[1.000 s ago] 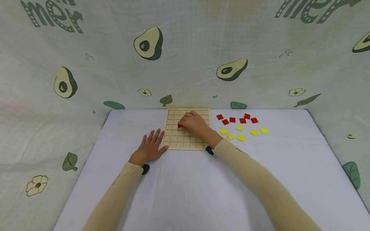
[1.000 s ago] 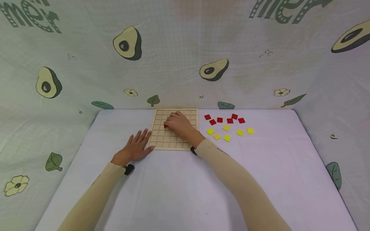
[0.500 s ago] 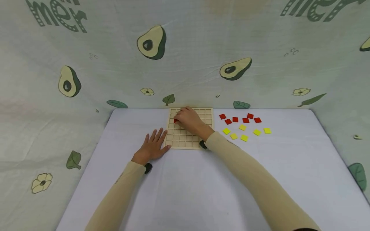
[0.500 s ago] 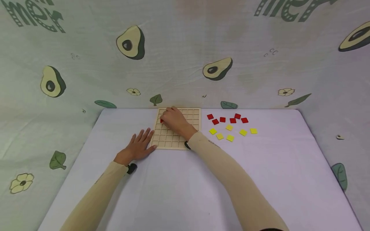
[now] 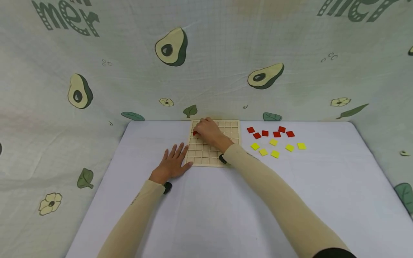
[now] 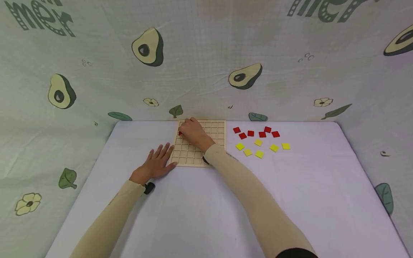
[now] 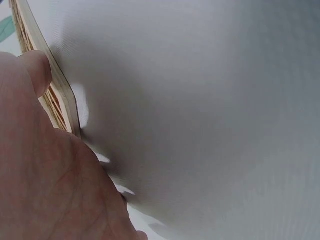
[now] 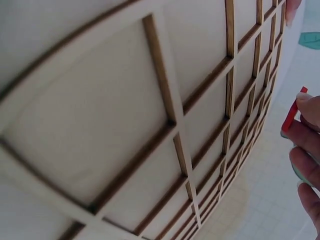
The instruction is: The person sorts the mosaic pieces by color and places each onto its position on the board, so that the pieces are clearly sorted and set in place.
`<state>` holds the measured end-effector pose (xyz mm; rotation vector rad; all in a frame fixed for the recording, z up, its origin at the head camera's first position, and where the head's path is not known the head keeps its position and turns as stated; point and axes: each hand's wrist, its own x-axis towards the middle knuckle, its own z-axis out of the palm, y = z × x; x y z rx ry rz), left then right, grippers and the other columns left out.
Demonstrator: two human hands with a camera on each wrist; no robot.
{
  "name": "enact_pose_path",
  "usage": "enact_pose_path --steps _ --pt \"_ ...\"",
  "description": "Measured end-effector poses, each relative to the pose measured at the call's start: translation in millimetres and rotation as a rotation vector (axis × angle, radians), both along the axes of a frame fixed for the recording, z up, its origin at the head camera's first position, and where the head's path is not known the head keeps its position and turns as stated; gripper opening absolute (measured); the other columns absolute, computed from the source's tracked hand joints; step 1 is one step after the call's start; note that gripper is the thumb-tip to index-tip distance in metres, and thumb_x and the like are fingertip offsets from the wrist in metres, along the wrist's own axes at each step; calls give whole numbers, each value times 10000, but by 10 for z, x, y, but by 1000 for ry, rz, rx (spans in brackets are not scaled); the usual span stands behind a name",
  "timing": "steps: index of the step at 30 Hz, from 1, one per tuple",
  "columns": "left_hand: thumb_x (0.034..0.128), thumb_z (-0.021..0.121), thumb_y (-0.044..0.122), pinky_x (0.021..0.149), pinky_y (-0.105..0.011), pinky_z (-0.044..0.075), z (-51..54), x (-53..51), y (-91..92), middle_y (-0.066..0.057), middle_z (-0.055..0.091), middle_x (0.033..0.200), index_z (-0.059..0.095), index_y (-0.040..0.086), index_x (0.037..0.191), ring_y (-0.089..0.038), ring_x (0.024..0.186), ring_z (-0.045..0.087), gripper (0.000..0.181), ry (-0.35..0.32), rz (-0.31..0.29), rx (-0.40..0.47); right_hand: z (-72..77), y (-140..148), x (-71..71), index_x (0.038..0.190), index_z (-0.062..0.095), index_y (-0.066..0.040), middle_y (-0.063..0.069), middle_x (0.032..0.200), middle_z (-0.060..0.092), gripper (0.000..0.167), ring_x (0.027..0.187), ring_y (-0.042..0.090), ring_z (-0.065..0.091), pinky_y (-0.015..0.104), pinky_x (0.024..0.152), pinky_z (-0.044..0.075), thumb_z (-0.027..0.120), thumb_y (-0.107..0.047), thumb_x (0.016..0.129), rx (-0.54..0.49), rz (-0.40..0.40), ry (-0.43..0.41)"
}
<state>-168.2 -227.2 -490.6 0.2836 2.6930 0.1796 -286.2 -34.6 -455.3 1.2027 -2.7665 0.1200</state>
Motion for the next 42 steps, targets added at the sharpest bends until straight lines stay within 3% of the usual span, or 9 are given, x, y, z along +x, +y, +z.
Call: enact_pose_path --steps 12,21,42 --pt "1110 370 575 1283 -631 -35 68 45 40 -135 -42 1784 4 138 1714 -402 1635 -63 831 13 3 8 -83 -170 -32 1116 816 -189 -34 1160 790 152 1178 220 658 410 1108 445 701 -257 1045 76 -17 -23" --pt "1109 393 557 1286 -621 -36 52 50 36 -143 -41 1783 13 128 1714 -408 1633 -64 834 2 6 5 -121 -236 -9 1149 803 -194 -37 1195 778 177 1216 212 630 427 1179 396 670 -275 1065 121 -21 -46" --pt "1107 377 583 1285 -627 -25 24 18 25 -131 -51 1783 -1 138 1713 -406 1633 -64 842 7 5 7 -86 -254 -10 1149 809 -186 -14 1156 790 164 1183 235 663 441 1171 419 699 -249 1045 101 -66 -51"
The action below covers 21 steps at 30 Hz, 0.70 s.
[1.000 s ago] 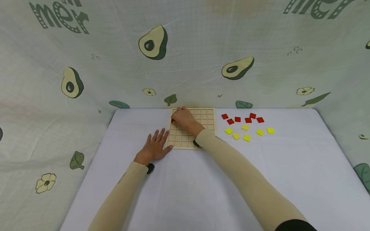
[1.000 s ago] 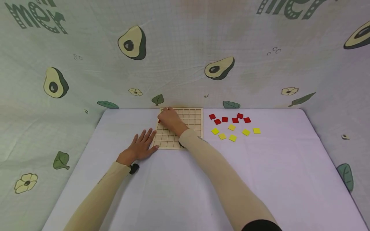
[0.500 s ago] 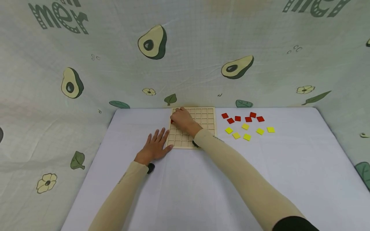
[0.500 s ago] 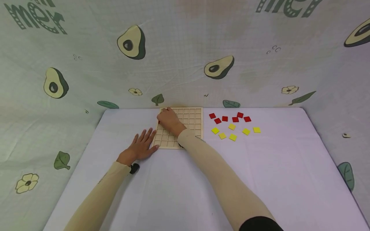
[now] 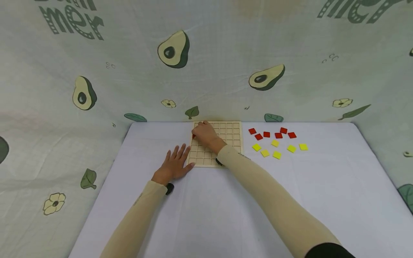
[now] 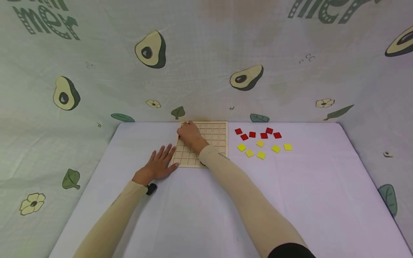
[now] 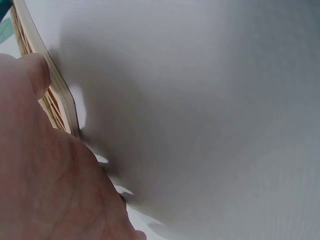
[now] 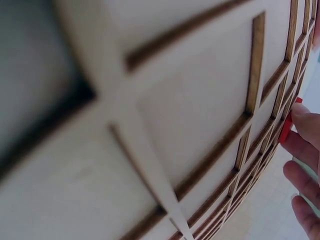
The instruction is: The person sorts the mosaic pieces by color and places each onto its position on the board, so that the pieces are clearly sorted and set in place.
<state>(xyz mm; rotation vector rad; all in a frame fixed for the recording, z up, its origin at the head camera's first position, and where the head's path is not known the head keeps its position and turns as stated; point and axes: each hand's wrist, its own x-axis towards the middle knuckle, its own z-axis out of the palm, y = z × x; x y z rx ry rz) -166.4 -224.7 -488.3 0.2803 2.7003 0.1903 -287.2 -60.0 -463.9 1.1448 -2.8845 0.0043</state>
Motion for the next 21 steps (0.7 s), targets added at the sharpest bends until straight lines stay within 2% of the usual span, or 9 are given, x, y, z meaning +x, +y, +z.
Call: enact_pose_path --steps 11,17,21 --pt "1115 362 574 1288 -621 -21 4 19 7 -127 -46 1784 2 141 1715 -398 1635 -64 823 8 -4 8 -39 21 -34 1088 822 -176 -20 1106 798 151 1121 235 692 431 1144 431 752 -266 989 -101 -51 -71" --pt "1114 365 573 1288 -626 -12 11 30 9 -132 -38 1784 8 134 1714 -406 1634 -50 824 23 -6 -2 -58 49 -35 1175 820 -189 -17 1141 798 222 1098 218 720 427 1087 475 763 -280 980 -138 -89 -112" --pt "1111 363 582 1288 -626 -10 -15 27 6 -130 -35 1785 11 138 1715 -406 1635 -45 828 30 -8 -8 -70 80 -22 1263 795 -197 -19 1214 786 289 1140 217 720 410 1090 490 766 -280 987 -145 -99 -117"
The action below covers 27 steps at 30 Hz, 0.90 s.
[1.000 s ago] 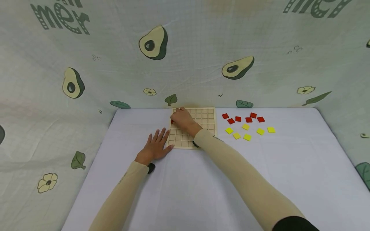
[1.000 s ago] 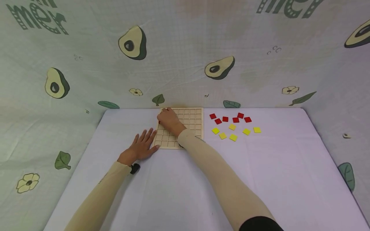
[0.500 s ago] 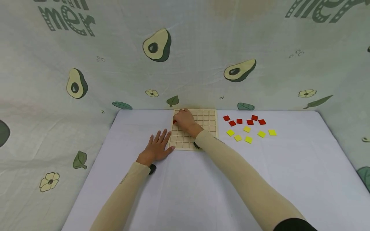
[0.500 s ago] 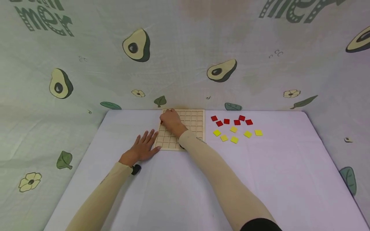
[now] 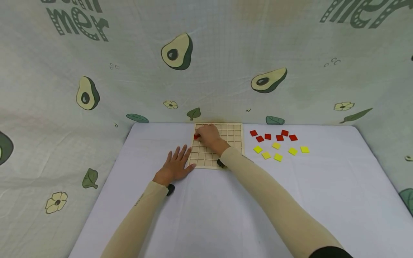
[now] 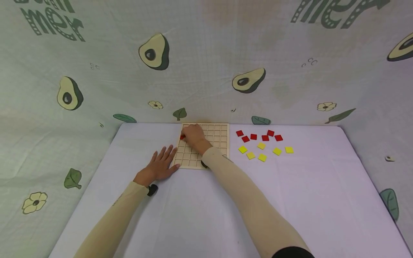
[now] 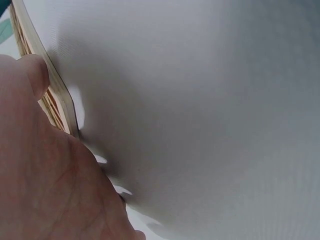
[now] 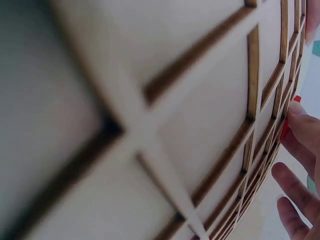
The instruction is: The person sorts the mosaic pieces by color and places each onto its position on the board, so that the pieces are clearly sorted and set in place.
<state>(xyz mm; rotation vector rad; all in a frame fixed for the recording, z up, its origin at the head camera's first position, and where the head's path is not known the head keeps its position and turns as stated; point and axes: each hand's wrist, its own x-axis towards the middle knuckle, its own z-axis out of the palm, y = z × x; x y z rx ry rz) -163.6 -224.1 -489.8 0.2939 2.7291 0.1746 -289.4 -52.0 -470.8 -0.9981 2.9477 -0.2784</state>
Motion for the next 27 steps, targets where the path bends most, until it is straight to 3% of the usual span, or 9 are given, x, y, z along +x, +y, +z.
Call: enact_pose_path --steps 4,11,18,27 --pt "1112 353 584 1289 -625 -4 -24 -2 -6 -131 -34 1785 9 135 1715 -405 1636 -38 826 4 -7 -5 -8 31 16 1288 787 -207 -8 1228 782 298 1145 229 718 408 1089 495 754 -282 1002 -3 -1 0" --pt "1115 359 573 1289 -624 -6 -24 -4 -8 -134 -37 1784 11 132 1714 -404 1635 -42 821 0 -2 -8 2 76 44 1169 814 -189 24 1104 805 197 1086 257 735 459 1107 490 695 -278 1039 51 65 27" --pt "1113 363 578 1289 -621 -11 4 1 8 -128 -45 1785 7 137 1715 -399 1636 -48 827 -7 -1 -13 21 149 111 1416 700 -188 43 1412 692 366 1278 290 660 472 1125 483 637 -295 1071 63 69 -11" --pt "1113 365 579 1291 -614 -20 38 13 16 -121 -52 1785 0 147 1715 -393 1636 -61 826 -21 15 -9 21 216 167 1521 592 -146 126 1514 604 423 1357 353 600 496 1144 470 585 -229 1106 18 93 -70"
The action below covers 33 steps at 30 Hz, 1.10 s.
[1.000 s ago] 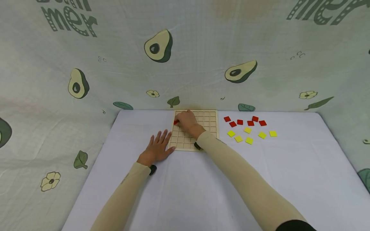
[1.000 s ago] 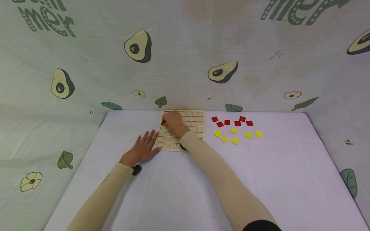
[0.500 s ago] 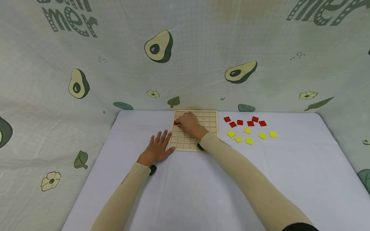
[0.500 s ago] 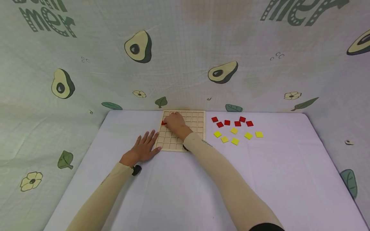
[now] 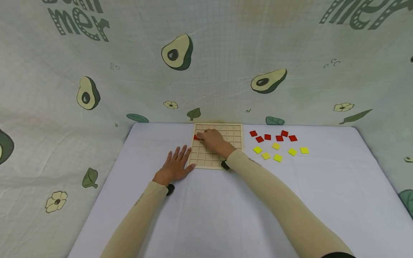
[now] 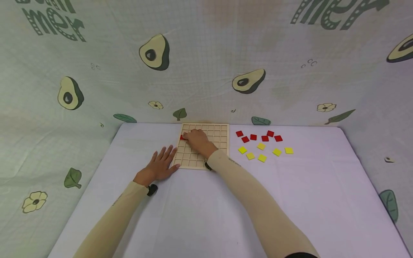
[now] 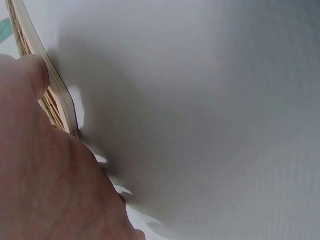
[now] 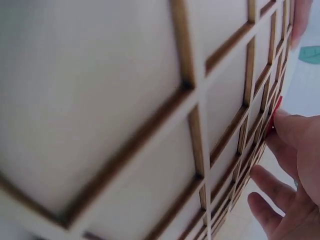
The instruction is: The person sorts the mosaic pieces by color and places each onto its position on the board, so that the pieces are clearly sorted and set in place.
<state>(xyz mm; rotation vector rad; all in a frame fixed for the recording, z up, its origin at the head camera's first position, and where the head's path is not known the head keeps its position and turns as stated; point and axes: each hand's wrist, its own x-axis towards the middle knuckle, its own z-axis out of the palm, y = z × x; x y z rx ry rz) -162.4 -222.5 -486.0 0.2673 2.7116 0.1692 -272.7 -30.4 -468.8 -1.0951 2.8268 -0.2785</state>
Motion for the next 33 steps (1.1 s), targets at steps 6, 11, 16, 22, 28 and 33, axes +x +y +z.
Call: enact_pose_path --steps 6,11,16,22,28,33 --pt "1116 368 564 1293 -603 -28 17 5 76 -125 -56 1785 -2 137 1715 -393 1636 -66 823 -9 -5 -4 -21 132 -26 1516 579 -79 78 1551 569 416 1414 326 556 448 1176 439 577 -158 1107 -139 -16 -102" --pt "1111 396 546 1292 -608 -27 10 -5 96 -140 -28 1786 37 123 1717 -407 1636 -46 822 -3 -7 3 5 253 -39 1485 612 -66 68 1538 579 400 1423 307 555 435 1174 445 598 -134 1091 -217 -14 -121" --pt "1108 372 572 1290 -618 -20 -70 -32 48 -140 -51 1784 14 131 1715 -413 1634 -56 831 3 -12 2 76 417 -12 1475 628 -84 69 1516 602 427 1380 311 598 458 1168 449 667 -198 1065 -244 -16 -56" --pt "1105 384 577 1283 -635 -15 -117 -29 -29 -146 -44 1783 30 126 1715 -422 1632 -53 837 12 -2 47 210 716 84 1490 624 -114 52 1535 595 502 1428 319 551 511 1204 390 735 -261 1023 -283 -33 -21" --pt "1104 409 551 1280 -640 -27 -88 -1 -46 -165 -34 1780 51 100 1712 -434 1628 -57 837 21 4 76 289 1074 179 1454 659 -117 41 1502 627 497 1411 322 564 527 1201 382 783 -228 985 -330 -51 17" --pt "1107 405 541 1280 -631 -53 -16 9 -3 -169 -62 1778 24 98 1711 -432 1626 -85 840 -2 7 52 273 1421 234 1415 691 -96 67 1427 686 494 1341 336 613 541 1174 398 823 -190 948 -349 -93 58"
